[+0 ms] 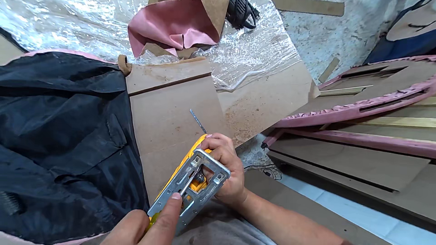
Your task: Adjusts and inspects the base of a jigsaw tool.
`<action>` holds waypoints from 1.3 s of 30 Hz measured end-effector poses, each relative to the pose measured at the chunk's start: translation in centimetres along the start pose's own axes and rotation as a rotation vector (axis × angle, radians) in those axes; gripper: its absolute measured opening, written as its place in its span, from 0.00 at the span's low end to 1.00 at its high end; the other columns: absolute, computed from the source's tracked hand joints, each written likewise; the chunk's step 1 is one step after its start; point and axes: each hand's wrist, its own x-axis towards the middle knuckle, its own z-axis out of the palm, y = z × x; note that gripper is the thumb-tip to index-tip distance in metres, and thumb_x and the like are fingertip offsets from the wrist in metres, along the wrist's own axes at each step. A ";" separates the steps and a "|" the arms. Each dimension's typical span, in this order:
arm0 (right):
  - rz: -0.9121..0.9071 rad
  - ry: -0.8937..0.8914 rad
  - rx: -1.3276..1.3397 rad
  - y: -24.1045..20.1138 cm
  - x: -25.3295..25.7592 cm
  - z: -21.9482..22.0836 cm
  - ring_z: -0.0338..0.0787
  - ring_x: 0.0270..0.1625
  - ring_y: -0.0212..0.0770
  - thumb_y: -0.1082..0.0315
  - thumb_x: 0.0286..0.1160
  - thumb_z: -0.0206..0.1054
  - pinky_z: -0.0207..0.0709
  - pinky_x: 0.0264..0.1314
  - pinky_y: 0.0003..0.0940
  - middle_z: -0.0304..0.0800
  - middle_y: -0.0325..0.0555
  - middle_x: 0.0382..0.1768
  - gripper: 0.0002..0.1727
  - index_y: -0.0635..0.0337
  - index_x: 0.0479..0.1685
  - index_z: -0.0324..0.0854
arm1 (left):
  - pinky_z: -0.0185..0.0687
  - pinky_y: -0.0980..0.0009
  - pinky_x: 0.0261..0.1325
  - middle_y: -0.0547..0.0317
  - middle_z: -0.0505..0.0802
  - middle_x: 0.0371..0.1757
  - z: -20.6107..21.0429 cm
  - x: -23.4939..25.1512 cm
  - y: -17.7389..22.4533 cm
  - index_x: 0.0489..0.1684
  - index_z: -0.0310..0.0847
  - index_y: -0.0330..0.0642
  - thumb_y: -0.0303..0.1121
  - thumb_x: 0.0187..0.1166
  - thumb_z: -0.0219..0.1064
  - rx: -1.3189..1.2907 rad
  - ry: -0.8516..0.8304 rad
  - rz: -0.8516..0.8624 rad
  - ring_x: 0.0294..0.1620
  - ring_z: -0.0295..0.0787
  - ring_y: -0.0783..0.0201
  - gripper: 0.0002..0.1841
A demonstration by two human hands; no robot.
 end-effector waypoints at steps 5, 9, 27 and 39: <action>0.002 -0.005 0.004 0.0 -0.1 -0.1 0.75 0.78 0.50 0.61 0.69 0.72 0.59 0.88 0.52 0.89 0.41 0.53 0.08 0.50 0.28 0.81 | 0.77 0.53 0.26 0.39 0.89 0.36 -0.8 0.5 -0.6 0.77 0.82 0.40 0.30 0.87 0.56 -0.037 -0.052 0.027 0.28 0.87 0.44 0.21; 0.001 -0.019 -0.013 -0.1 -0.2 -0.3 0.75 0.78 0.50 0.59 0.72 0.70 0.59 0.88 0.52 0.90 0.41 0.54 0.08 0.50 0.29 0.81 | 0.77 0.50 0.26 0.39 0.89 0.38 -1.6 0.9 -1.2 0.78 0.81 0.44 0.31 0.88 0.55 0.014 -0.100 0.065 0.29 0.87 0.43 0.22; 0.026 -0.009 0.003 0.1 -0.2 -0.2 0.72 0.80 0.51 0.62 0.77 0.65 0.55 0.90 0.53 0.89 0.43 0.55 0.09 0.51 0.28 0.80 | 0.85 0.50 0.37 0.40 0.94 0.42 -0.7 1.2 -1.2 0.79 0.80 0.42 0.33 0.89 0.55 -0.167 -0.076 -0.024 0.34 0.92 0.45 0.22; -0.019 -0.049 -0.093 0.7 -0.7 -1.6 0.76 0.79 0.43 0.45 0.86 0.58 0.60 0.88 0.48 0.91 0.34 0.58 0.17 0.43 0.37 0.85 | 0.86 0.38 0.50 0.47 0.96 0.50 -4.5 3.5 -0.4 0.74 0.84 0.55 0.33 0.87 0.58 -0.097 -0.309 -0.048 0.51 0.94 0.43 0.20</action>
